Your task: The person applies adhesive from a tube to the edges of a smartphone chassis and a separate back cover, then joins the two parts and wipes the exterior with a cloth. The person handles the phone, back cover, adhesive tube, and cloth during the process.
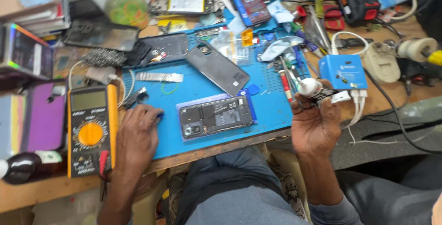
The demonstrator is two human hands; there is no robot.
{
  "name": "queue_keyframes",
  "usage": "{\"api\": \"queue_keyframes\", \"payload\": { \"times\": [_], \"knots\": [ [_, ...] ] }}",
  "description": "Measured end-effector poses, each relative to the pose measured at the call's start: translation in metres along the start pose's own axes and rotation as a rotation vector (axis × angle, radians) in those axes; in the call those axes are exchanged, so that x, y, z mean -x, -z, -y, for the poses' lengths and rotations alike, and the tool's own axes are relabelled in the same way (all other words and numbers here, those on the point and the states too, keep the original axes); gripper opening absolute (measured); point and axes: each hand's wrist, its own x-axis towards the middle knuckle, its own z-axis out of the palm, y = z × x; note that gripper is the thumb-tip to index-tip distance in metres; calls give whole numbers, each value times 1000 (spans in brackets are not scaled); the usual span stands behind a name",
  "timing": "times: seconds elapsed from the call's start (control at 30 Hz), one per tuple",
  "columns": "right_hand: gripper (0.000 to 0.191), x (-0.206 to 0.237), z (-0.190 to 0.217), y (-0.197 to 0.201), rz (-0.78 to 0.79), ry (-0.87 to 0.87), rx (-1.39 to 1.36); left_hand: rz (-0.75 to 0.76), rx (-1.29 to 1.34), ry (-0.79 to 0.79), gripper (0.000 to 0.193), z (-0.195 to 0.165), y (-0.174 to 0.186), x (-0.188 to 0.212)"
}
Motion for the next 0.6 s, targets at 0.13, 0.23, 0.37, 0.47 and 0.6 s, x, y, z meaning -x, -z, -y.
{"api": "queue_keyframes", "payload": {
  "times": [0.13, 0.23, 0.37, 0.47, 0.6],
  "knots": [
    [42, -7, 18, 11, -55, 118, 51, -5, 73, -139, 26, -15, 13, -25],
    [44, -10, 23, 15, -92, 137, 33, 118, 130, -271, 10, -43, 15, -59],
    [43, -7, 24, 18, -76, 146, 17, 128, 165, -530, 12, -83, -11, -134],
    [40, 2, 30, 26, -82, 128, 25, 127, 173, -611, 24, -103, -40, -184],
    [35, 10, 43, 44, -98, 131, 32, 59, 143, -453, 8, -92, -48, -245]
  ]
}}
